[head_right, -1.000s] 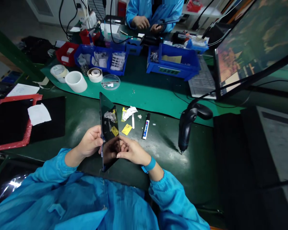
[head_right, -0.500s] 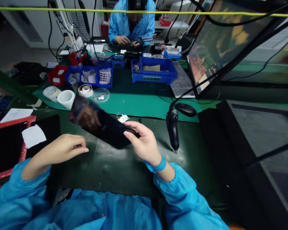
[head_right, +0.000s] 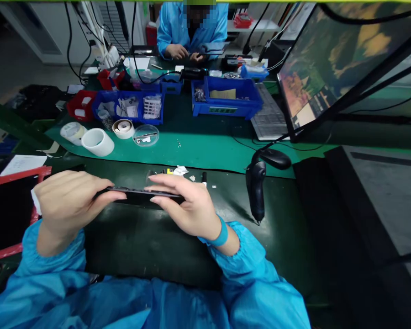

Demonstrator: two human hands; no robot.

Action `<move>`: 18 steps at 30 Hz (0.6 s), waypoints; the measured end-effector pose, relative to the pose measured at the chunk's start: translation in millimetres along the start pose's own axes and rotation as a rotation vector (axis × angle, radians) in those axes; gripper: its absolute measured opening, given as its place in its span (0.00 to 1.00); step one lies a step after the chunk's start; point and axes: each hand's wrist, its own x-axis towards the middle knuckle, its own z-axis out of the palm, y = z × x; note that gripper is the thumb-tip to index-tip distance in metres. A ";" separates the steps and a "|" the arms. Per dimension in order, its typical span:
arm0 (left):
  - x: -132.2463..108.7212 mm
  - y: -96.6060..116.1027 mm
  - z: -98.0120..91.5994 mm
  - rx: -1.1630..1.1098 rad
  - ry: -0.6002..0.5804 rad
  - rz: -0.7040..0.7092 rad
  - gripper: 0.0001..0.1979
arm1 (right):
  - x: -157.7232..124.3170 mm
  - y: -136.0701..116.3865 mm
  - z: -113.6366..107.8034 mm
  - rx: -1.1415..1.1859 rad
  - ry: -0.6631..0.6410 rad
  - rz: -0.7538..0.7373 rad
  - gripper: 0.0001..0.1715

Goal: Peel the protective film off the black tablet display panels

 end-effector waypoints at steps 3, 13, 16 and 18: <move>-2.4 -1.0 -2.2 -0.007 0.068 0.000 0.10 | 0.9 4.3 4.5 0.102 0.085 0.054 0.17; -8.3 -1.7 -1.5 -0.001 0.131 0.017 0.09 | 7.4 21.2 12.0 0.101 0.143 -0.156 0.13; -8.8 -1.0 -2.0 -0.010 0.145 0.028 0.09 | 6.4 22.4 12.0 0.127 0.140 -0.195 0.16; -8.8 -0.5 -1.9 -0.009 0.152 0.035 0.10 | 5.4 22.8 12.0 0.126 0.144 -0.198 0.15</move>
